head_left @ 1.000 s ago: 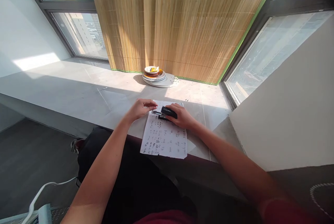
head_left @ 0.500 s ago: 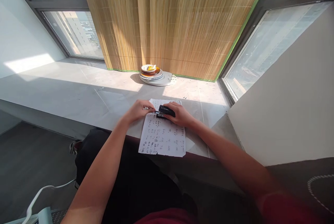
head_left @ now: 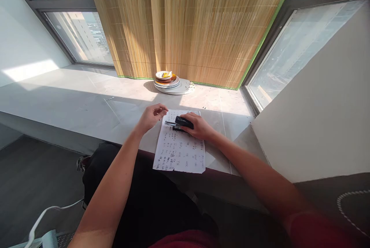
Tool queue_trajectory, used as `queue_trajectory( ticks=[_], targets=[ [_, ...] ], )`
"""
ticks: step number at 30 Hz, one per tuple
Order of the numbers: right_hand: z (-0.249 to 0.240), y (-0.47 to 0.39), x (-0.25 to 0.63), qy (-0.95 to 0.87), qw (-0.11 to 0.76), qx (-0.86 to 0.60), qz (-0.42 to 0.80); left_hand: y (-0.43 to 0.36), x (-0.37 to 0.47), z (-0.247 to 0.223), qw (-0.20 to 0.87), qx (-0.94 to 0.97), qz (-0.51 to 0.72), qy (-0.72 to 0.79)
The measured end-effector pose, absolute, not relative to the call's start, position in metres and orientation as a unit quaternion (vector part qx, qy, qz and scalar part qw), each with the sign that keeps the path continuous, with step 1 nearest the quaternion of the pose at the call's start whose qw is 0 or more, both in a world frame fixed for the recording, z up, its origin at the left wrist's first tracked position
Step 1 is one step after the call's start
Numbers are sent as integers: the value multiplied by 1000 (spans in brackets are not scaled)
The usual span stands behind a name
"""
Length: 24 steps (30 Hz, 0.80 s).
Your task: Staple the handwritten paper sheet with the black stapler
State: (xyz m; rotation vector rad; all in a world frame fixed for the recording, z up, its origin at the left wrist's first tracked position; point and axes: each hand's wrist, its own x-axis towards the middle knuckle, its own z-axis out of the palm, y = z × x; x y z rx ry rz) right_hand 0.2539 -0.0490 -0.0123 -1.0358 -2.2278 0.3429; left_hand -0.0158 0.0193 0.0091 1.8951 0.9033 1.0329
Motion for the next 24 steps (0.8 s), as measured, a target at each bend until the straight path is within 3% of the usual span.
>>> queue_trajectory(
  ticks=[12, 24],
  targets=[
    [-10, -50, 253, -846, 332, -394, 135, 16, -12, 5, 437, 727, 400, 348],
    [-9, -51, 253, -847, 328, -395, 137, 21, -11, -3, 393, 749, 392, 361]
  ],
)
